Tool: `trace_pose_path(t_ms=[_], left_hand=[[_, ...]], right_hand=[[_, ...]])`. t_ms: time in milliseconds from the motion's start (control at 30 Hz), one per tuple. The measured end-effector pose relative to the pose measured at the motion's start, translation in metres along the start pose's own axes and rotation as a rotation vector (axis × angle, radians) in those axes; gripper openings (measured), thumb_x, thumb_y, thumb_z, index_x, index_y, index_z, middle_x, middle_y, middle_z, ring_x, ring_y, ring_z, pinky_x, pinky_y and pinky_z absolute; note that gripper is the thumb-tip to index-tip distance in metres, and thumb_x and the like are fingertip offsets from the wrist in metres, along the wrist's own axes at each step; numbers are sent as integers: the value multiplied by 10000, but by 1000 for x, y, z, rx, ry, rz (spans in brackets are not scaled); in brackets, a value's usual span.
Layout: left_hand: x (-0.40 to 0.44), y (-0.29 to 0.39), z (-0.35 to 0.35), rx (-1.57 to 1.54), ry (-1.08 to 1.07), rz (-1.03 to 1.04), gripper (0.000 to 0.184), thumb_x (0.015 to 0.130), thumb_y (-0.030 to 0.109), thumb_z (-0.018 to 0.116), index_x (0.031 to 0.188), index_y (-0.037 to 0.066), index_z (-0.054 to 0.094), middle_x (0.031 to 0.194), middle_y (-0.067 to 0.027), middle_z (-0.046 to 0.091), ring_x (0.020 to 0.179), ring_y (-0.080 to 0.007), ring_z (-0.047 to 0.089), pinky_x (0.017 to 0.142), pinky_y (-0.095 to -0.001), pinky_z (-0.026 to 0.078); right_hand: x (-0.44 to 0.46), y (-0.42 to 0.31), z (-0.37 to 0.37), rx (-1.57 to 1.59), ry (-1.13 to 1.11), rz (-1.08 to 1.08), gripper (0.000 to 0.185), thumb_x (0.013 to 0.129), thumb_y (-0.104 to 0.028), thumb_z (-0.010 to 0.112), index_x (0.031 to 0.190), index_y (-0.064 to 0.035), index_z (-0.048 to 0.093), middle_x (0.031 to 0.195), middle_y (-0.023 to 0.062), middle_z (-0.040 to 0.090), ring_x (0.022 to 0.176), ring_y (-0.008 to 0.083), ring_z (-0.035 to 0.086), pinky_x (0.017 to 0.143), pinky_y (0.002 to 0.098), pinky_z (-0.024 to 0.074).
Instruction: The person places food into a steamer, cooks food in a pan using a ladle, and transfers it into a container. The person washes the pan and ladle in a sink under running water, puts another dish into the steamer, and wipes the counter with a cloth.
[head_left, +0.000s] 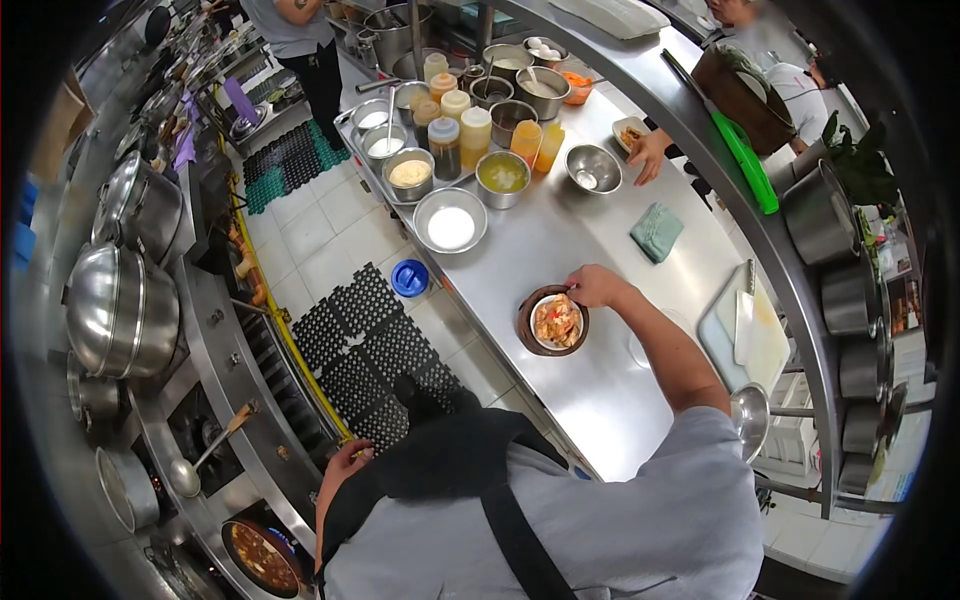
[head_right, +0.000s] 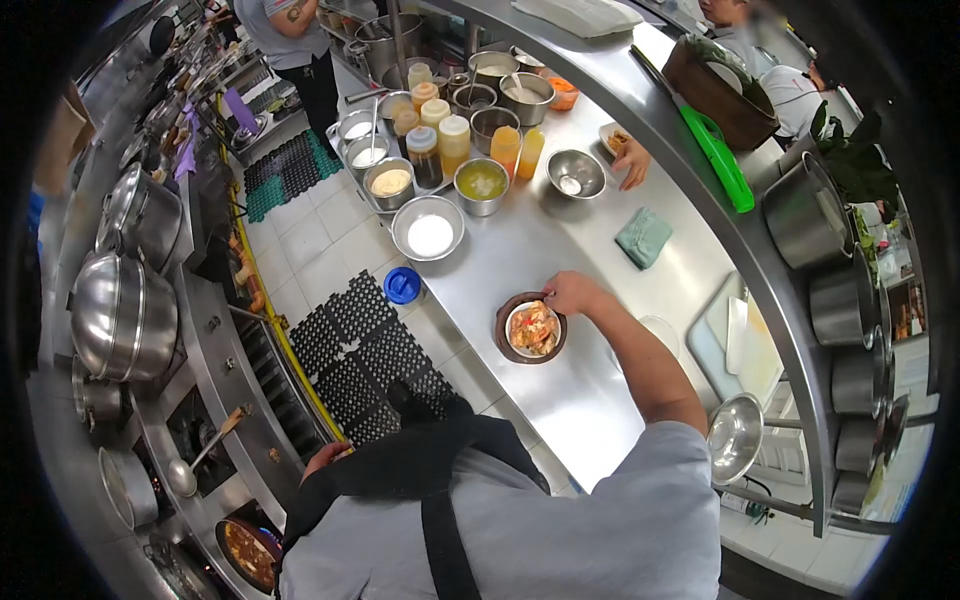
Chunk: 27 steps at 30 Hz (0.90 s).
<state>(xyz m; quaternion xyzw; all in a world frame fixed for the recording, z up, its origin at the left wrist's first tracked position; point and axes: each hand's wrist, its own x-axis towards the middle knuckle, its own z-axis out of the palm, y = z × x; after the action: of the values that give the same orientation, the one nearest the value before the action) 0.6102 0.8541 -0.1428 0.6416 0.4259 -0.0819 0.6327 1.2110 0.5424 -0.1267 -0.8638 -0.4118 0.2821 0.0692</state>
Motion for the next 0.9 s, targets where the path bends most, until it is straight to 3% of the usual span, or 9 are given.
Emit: trace_pose_path(t_ms=[67, 167, 267, 400, 600, 700, 733, 800, 900], left_hand=[[-1, -1, 1, -86, -7, -47, 409, 1044, 333, 671, 1298, 12, 665, 1016, -40, 722, 913, -100, 647, 834, -270, 516], [-10, 6, 2, -65, -27, -29, 399, 1055, 316, 657, 1311, 10, 654, 1012, -29, 713, 918, -96, 640, 830, -267, 512], [-1, -16, -6, -57, -32, -6, 389, 1058, 300, 654, 1318, 11, 647, 1009, -17, 705, 918, -95, 637, 830, -262, 510], [-14, 16, -4, -62, -4, -43, 380, 1057, 300, 656, 1314, 21, 653, 998, -9, 694, 910, -90, 628, 817, -260, 507], [-10, 38, -28, 4, 11, -38, 360, 1039, 267, 674, 1314, 36, 663, 953, 0, 667, 879, -93, 614, 779, -261, 503], [-3, 60, -45, -34, 51, -74, 362, 1023, 251, 688, 1315, 38, 661, 1023, -24, 674, 947, -127, 629, 832, -280, 508], [6, 55, -60, 20, 48, 14, 397, 1007, 275, 708, 1329, 48, 659, 1156, -68, 677, 1051, -164, 624, 923, -309, 497], [23, 55, -82, 109, 44, 34, 427, 998, 291, 717, 1347, 53, 652, 1234, -93, 662, 1117, -182, 610, 979, -329, 479], [41, 79, -131, 46, -1, 93, 540, 982, 316, 738, 1425, 46, 590, 1419, -127, 620, 1328, -219, 564, 1095, -354, 443]], right_hand=[[5, 2, 6, -52, 13, -67, 389, 794, -290, 648, 1085, -66, 775, 981, 225, 750, 928, 395, 716, 855, 466, 567], [-4, -25, -16, -68, -247, 32, 364, 783, -283, 644, 1049, -80, 787, 924, 208, 753, 877, 384, 720, 811, 474, 570], [-14, -21, -5, -8, -167, 7, 304, 777, -271, 683, 980, -78, 798, 806, 160, 755, 733, 358, 719, 754, 467, 583], [-20, -12, 20, -47, 52, -7, 284, 744, -265, 695, 914, -57, 788, 796, 218, 725, 772, 404, 709, 755, 481, 573], [-26, -29, 18, 10, -9, 81, 300, 735, -280, 713, 898, -38, 783, 789, 228, 718, 787, 410, 711, 752, 488, 575], [-28, -57, 4, 34, -79, 143, 298, 747, -296, 708, 881, -40, 782, 755, 212, 715, 776, 411, 711, 742, 490, 574], [-30, -69, -5, 31, -107, 164, 297, 755, -302, 702, 874, -42, 782, 744, 207, 713, 770, 411, 710, 743, 489, 575], [-21, -99, -16, 11, -167, 170, 298, 770, -313, 688, 861, -45, 782, 720, 198, 709, 759, 413, 708, 744, 485, 577], [13, -109, -3, -204, -153, 14, 389, 799, -441, 724, 898, -69, 782, 842, 227, 718, 846, 421, 704, 753, 519, 560]])
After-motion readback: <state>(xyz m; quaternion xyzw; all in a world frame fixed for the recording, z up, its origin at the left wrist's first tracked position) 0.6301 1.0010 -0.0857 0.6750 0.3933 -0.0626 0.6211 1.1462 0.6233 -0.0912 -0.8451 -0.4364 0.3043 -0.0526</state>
